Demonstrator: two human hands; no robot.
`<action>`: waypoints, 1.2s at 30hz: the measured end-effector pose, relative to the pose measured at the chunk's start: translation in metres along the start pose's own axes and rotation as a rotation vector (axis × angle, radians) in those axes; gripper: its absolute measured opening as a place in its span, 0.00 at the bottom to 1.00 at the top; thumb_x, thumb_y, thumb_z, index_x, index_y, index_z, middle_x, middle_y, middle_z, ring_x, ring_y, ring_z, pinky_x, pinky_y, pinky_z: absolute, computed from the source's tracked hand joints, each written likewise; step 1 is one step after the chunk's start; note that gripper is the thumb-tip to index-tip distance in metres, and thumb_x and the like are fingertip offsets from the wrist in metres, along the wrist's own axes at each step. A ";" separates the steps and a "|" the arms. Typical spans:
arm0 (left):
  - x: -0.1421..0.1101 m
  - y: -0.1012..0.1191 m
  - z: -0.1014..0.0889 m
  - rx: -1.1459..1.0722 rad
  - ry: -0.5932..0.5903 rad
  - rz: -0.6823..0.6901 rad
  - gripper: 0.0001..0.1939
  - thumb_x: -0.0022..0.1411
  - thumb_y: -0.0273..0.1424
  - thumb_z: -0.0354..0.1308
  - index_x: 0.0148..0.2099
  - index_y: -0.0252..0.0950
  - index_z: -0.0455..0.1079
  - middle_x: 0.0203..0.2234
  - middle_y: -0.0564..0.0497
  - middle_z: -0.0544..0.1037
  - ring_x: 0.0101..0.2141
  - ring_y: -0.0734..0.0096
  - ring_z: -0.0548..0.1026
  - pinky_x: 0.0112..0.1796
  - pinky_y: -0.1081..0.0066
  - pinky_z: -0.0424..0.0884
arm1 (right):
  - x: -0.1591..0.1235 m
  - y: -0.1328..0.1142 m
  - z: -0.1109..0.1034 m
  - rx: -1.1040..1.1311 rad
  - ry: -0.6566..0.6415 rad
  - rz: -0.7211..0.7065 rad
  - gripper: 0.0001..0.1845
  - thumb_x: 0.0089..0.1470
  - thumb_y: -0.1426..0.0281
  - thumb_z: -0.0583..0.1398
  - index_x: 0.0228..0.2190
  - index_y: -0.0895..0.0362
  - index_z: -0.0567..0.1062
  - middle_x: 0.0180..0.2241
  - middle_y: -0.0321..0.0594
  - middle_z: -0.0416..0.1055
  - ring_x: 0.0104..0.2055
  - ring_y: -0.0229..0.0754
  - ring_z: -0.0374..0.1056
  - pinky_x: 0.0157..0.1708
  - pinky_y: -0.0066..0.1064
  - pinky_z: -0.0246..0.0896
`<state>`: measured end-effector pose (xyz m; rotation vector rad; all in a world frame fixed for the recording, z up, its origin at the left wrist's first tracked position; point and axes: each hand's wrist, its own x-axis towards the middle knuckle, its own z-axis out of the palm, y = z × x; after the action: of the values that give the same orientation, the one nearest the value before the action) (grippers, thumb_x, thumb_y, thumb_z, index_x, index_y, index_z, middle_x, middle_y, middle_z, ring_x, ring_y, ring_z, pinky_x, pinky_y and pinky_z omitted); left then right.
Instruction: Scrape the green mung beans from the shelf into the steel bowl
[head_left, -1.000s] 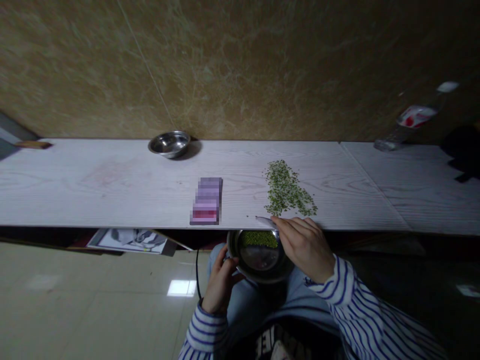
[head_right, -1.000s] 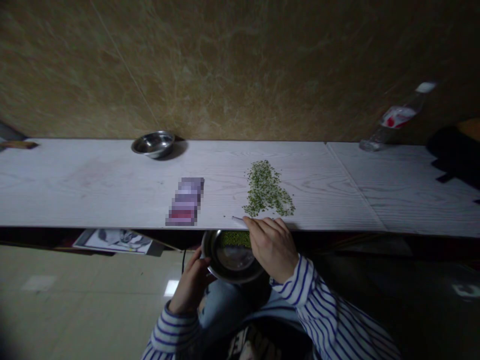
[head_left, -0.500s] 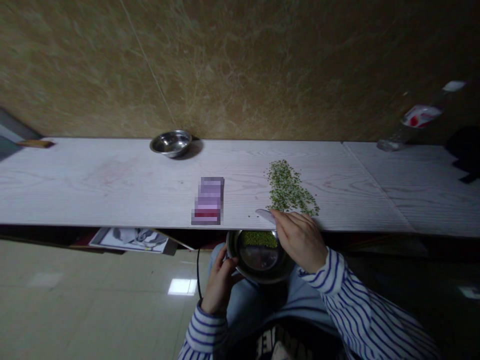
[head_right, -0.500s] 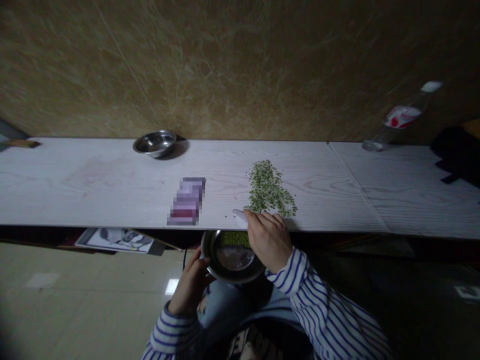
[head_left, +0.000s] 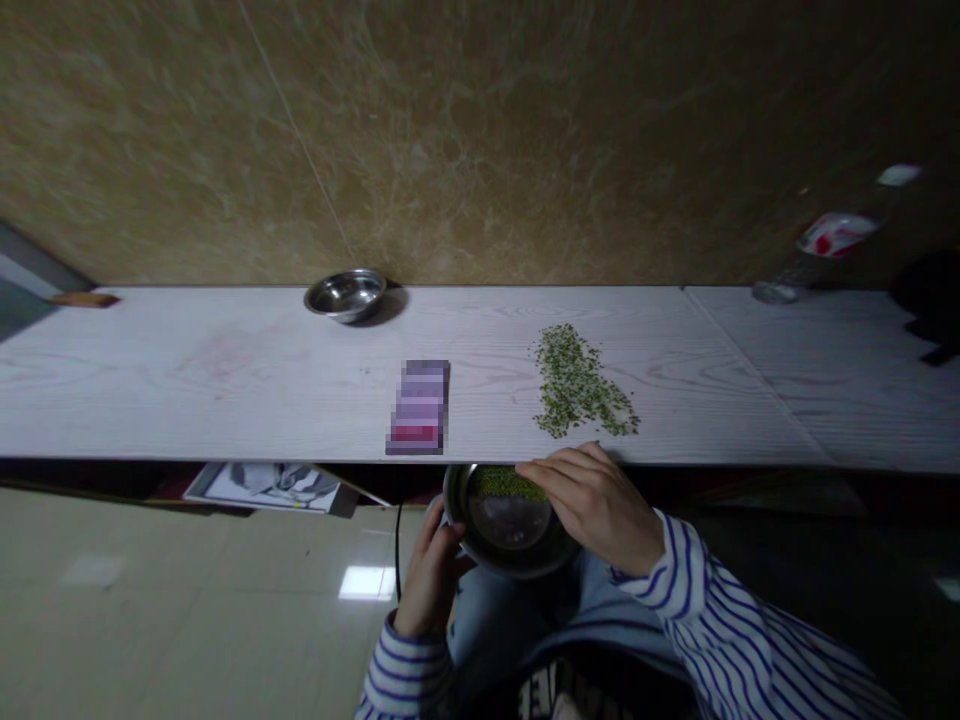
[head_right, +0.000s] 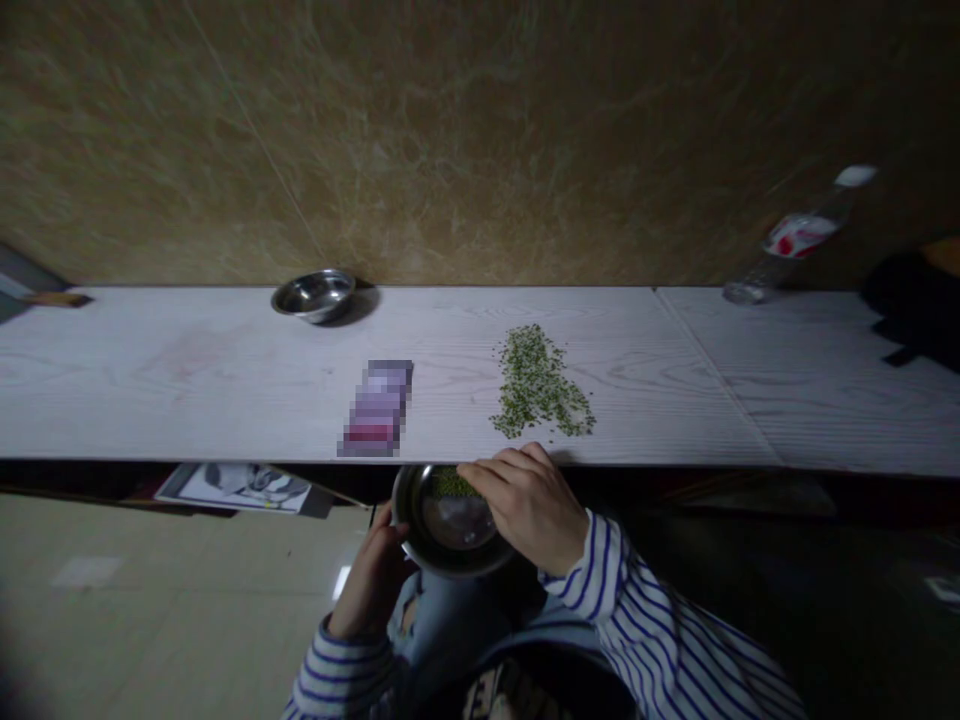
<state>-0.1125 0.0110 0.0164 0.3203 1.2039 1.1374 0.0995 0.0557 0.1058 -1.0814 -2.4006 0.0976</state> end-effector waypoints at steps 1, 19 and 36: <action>0.000 -0.002 0.001 0.003 -0.010 -0.006 0.35 0.48 0.35 0.64 0.61 0.40 0.67 0.47 0.45 0.77 0.38 0.61 0.76 0.33 0.67 0.72 | -0.004 0.001 -0.002 0.002 0.014 0.014 0.15 0.62 0.79 0.56 0.48 0.57 0.75 0.41 0.40 0.80 0.41 0.41 0.73 0.41 0.35 0.58; -0.009 -0.025 0.029 0.170 0.002 -0.045 0.30 0.50 0.38 0.63 0.57 0.40 0.72 0.42 0.44 0.77 0.37 0.60 0.76 0.33 0.65 0.73 | -0.020 0.044 -0.013 -0.195 0.155 0.234 0.14 0.63 0.76 0.54 0.46 0.58 0.76 0.36 0.42 0.80 0.36 0.42 0.75 0.39 0.34 0.64; 0.010 -0.027 0.045 0.210 0.008 -0.058 0.30 0.50 0.38 0.64 0.57 0.41 0.71 0.44 0.45 0.78 0.38 0.60 0.76 0.30 0.68 0.71 | -0.004 0.076 -0.016 -0.222 0.082 0.235 0.15 0.61 0.77 0.55 0.47 0.58 0.76 0.36 0.41 0.81 0.36 0.42 0.73 0.37 0.34 0.58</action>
<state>-0.0606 0.0225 0.0092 0.4373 1.3345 0.9651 0.1614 0.1027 0.0980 -1.4379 -2.2420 -0.1351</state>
